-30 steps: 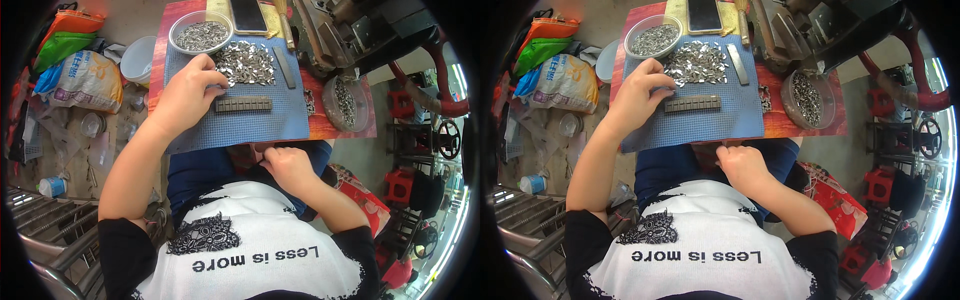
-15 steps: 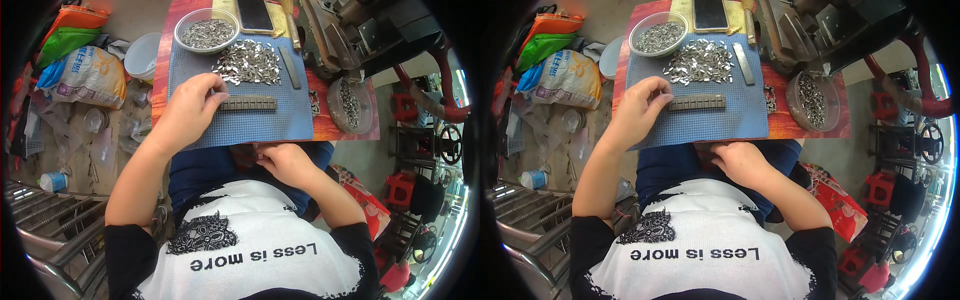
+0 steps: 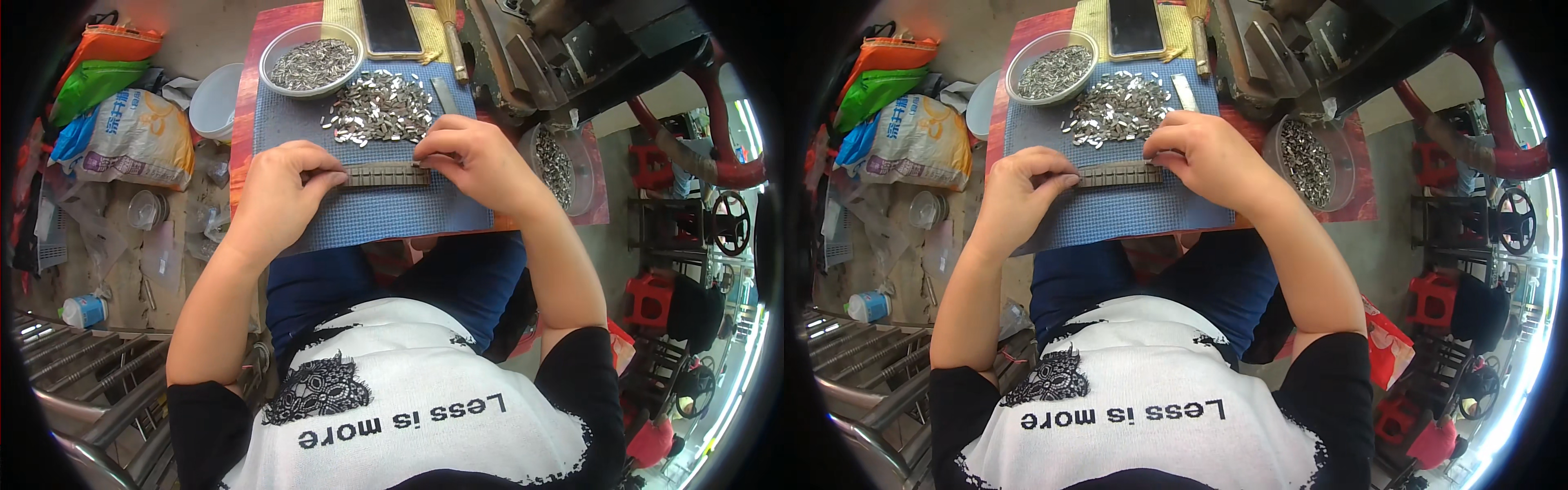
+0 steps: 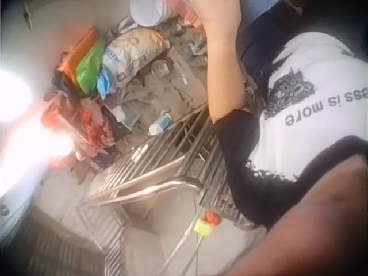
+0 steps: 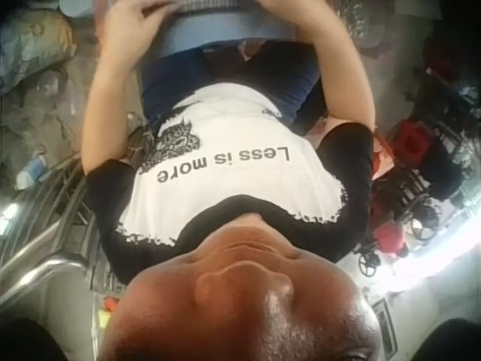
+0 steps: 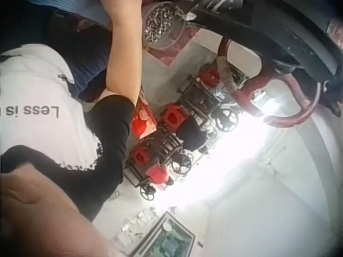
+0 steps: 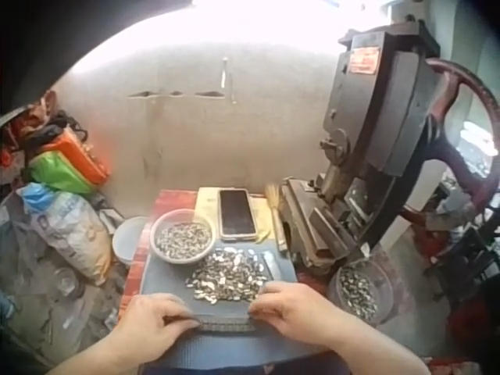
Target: Assembling small metal hardware components into a jig and using a manual press machine.
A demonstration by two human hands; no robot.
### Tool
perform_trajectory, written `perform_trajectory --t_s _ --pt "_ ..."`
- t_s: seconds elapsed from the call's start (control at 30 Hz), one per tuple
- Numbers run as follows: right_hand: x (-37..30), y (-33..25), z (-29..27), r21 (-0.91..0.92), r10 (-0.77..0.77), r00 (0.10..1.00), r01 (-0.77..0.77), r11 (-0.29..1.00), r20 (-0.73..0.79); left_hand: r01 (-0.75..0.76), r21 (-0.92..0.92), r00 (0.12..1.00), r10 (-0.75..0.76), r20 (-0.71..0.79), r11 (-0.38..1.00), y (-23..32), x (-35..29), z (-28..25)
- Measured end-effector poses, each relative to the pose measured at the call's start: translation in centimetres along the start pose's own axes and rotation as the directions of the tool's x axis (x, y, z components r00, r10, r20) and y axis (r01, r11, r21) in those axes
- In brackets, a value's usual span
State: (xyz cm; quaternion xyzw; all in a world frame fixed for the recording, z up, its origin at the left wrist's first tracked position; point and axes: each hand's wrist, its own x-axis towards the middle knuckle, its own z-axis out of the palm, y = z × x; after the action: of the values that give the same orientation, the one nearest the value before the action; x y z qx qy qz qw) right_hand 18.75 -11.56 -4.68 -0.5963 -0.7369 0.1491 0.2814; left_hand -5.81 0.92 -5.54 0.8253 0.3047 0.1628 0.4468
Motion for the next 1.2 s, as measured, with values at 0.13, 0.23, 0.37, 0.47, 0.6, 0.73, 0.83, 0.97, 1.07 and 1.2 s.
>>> perform_trajectory --t_s 0.13,0.23,0.37,0.47,0.6,0.73,0.83,0.97,1.07,1.2 --pt "0.7 0.4 -0.3 0.023 0.030 0.994 -0.032 0.999 0.108 -0.127 0.103 0.991 0.130 -0.026 0.987 0.8 -0.4 0.6" --pt "0.9 0.2 -0.5 -0.002 0.033 0.991 -0.033 0.999 0.126 -0.156 0.158 0.986 0.164 -0.035 0.975 0.6 0.2 1.2" --pt "-0.2 0.4 -0.2 -0.073 0.162 0.986 -0.163 0.984 -0.026 -0.326 0.185 0.939 0.341 -0.051 0.927 1.9 2.9 2.7" --pt "-0.6 0.6 -0.2 -0.102 0.138 0.989 -0.143 0.984 -0.059 -0.462 0.269 0.878 0.479 0.002 0.845 2.2 5.4 4.4" --pt "-0.9 -0.2 -0.5 -0.048 0.230 0.956 -0.242 0.969 -0.180 -0.486 0.382 0.860 0.507 0.049 0.786 2.5 6.9 5.2" --pt "-0.9 0.2 0.0 -0.028 0.239 0.959 -0.246 0.969 -0.150 -0.524 0.471 0.826 0.558 0.079 0.710 2.2 7.3 5.8" --pt "-0.7 0.3 0.3 -0.031 0.172 0.981 -0.175 0.984 -0.086 -0.509 0.411 0.838 0.544 0.037 0.756 2.5 7.0 5.0" --pt "-0.7 -0.3 0.2 0.006 0.158 0.985 -0.158 0.987 -0.073 -0.339 0.140 0.936 0.348 -0.048 0.930 3.2 5.0 2.5" --pt "-1.1 -1.7 0.1 0.015 0.116 0.993 -0.116 0.993 -0.012 -0.224 0.025 0.974 0.224 -0.033 0.974 2.2 3.8 0.6" --pt "-1.2 -2.8 0.4 -0.075 0.152 0.988 -0.151 0.986 0.011 -0.112 -0.042 0.993 0.111 -0.034 0.993 1.3 2.3 -0.4"
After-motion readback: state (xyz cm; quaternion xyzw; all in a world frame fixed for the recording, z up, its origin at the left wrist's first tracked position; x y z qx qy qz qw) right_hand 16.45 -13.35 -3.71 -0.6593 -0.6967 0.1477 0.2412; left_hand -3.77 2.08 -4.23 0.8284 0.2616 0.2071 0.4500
